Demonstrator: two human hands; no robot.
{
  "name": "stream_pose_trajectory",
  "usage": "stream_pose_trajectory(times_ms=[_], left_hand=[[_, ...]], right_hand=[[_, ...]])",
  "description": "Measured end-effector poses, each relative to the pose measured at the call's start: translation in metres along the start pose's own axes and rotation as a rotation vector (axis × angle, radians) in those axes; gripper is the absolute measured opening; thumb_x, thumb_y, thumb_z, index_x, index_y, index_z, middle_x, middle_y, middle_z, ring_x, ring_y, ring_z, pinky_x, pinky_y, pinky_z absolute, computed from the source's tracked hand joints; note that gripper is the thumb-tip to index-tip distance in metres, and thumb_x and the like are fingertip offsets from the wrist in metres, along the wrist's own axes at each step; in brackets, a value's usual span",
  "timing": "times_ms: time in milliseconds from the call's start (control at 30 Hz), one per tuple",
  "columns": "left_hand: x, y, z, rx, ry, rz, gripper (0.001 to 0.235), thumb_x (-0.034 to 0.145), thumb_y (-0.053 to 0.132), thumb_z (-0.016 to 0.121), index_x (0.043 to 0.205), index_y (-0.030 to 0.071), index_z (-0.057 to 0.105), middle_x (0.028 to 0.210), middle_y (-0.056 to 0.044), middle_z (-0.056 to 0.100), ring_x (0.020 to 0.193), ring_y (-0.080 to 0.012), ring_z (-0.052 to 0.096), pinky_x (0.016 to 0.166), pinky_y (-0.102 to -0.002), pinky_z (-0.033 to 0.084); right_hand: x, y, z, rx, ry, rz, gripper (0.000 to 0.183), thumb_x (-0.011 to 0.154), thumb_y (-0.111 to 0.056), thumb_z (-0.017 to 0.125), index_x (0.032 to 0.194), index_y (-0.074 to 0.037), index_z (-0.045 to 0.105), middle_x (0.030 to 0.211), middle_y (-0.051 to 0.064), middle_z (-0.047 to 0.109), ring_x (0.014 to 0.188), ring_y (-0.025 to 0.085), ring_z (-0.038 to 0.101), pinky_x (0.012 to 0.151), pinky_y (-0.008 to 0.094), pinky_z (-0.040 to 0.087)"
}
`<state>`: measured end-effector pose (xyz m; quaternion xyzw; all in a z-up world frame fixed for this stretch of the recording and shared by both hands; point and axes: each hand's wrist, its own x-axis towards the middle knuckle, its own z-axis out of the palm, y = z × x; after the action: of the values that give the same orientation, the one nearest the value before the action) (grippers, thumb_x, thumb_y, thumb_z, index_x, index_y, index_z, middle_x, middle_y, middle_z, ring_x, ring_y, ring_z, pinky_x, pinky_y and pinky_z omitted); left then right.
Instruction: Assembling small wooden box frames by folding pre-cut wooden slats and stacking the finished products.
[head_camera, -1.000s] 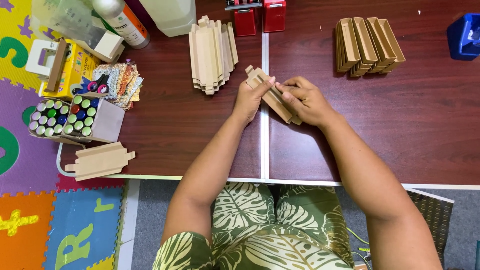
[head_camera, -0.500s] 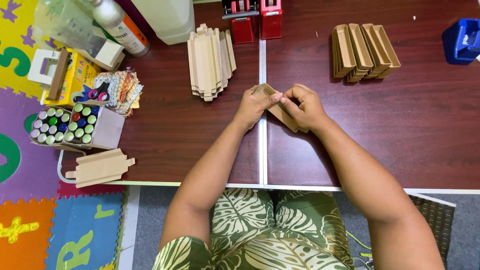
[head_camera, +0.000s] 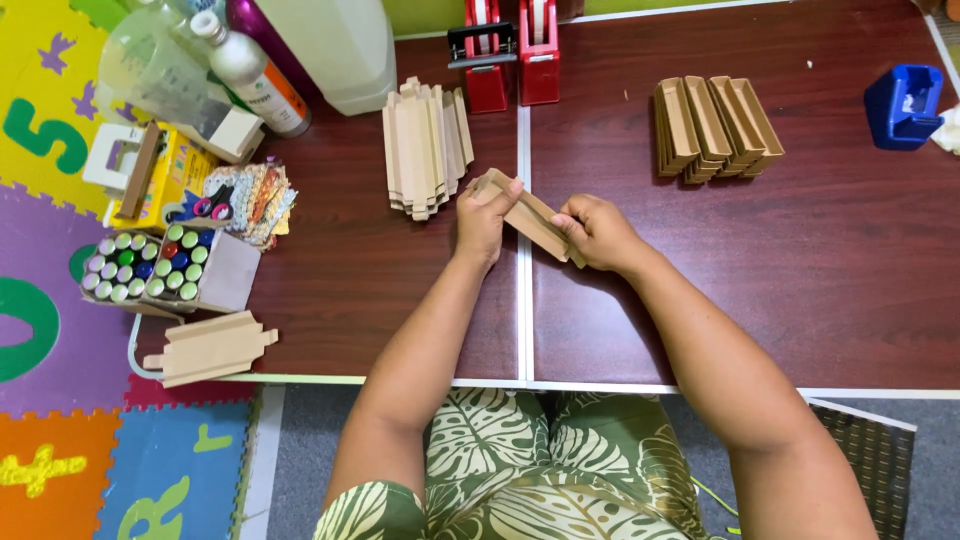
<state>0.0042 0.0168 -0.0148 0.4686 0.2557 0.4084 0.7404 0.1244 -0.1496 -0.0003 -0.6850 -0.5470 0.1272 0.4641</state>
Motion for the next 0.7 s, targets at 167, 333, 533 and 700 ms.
stream_pose_trajectory(times_ms=[167, 333, 533, 700], left_hand=[[0.003, -0.002, 0.001, -0.097, 0.019, -0.053, 0.027, 0.073, 0.005, 0.093, 0.079, 0.013, 0.068, 0.073, -0.002, 0.071, 0.067, -0.0108, 0.069, 0.068, -0.027, 0.058], [0.003, 0.007, 0.001, -0.136, 0.036, -0.087, 0.024, 0.074, 0.008, 0.092, 0.076, 0.013, 0.069, 0.069, -0.001, 0.069, 0.064, -0.013, 0.069, 0.066, -0.029, 0.059], [0.012, -0.005, -0.007, -0.06, 0.029, -0.056, 0.021, 0.076, 0.01, 0.091, 0.078, 0.008, 0.071, 0.066, 0.001, 0.064, 0.062, -0.0129, 0.068, 0.062, -0.025, 0.056], [-0.004, -0.002, 0.005, 0.13, -0.133, -0.037, 0.017, 0.077, 0.018, 0.09, 0.083, 0.014, 0.074, 0.071, 0.005, 0.058, 0.068, -0.0069, 0.057, 0.067, -0.021, 0.047]], right_hand=[[-0.001, 0.007, 0.003, 0.0, 0.008, 0.022, 0.039, 0.104, -0.027, 0.066, 0.076, 0.0, 0.063, 0.066, 0.021, 0.058, 0.069, 0.044, 0.064, 0.066, 0.048, 0.051], [0.0, 0.024, 0.007, 0.046, 0.069, 0.015, 0.038, 0.099, -0.026, 0.074, 0.071, -0.004, 0.064, 0.064, 0.014, 0.059, 0.062, 0.033, 0.064, 0.061, 0.039, 0.051], [0.001, 0.011, -0.003, 0.05, 0.169, -0.011, 0.025, 0.096, -0.022, 0.079, 0.08, -0.004, 0.07, 0.073, 0.014, 0.06, 0.071, 0.033, 0.067, 0.066, 0.04, 0.053], [-0.003, -0.002, -0.005, 0.023, 0.09, -0.009, 0.009, 0.093, -0.014, 0.075, 0.092, -0.005, 0.073, 0.08, 0.016, 0.065, 0.083, 0.038, 0.069, 0.075, 0.044, 0.053]])
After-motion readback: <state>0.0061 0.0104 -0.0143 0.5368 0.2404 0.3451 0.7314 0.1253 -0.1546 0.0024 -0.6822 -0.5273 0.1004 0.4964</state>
